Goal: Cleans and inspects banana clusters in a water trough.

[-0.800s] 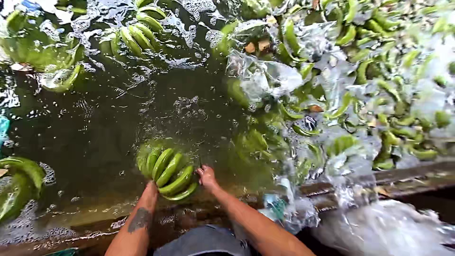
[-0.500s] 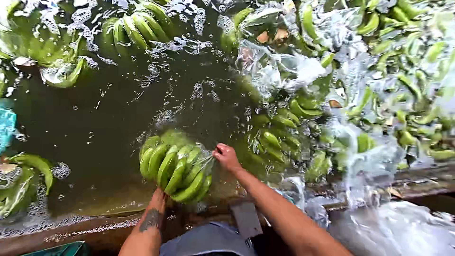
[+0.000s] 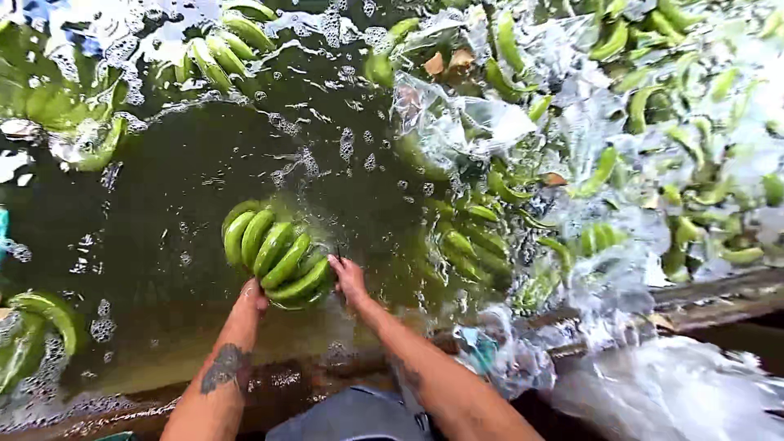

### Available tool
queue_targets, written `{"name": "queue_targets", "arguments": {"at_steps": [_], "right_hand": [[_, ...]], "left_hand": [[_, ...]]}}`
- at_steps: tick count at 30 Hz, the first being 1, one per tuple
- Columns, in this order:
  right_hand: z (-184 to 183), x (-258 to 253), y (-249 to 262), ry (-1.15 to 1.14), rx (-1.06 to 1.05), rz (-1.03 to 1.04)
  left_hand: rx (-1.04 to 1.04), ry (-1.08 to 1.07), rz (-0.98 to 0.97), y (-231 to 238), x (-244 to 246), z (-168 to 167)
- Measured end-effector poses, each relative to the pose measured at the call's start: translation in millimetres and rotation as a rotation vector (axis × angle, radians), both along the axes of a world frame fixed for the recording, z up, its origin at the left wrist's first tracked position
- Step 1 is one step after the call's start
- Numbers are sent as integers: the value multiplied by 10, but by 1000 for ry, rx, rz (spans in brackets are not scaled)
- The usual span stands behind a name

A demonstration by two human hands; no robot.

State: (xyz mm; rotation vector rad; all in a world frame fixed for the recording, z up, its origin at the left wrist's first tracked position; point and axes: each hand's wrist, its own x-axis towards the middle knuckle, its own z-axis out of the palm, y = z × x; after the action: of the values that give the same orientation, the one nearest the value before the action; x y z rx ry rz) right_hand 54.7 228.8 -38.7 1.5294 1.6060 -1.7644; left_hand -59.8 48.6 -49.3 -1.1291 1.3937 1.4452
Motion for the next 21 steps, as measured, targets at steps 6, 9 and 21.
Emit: {"name": "queue_targets", "arguments": {"at_steps": [6,9,21], "right_hand": [[761,265,-253,326,-113,227],[786,525,745,215,146,129],[67,861,981,-204,409,75]], "left_hand": [[-159,197,-760,-596,-43,570],[-204,207,-723,-627,44,717],[123,204,-546,-749,-179,255]]}}
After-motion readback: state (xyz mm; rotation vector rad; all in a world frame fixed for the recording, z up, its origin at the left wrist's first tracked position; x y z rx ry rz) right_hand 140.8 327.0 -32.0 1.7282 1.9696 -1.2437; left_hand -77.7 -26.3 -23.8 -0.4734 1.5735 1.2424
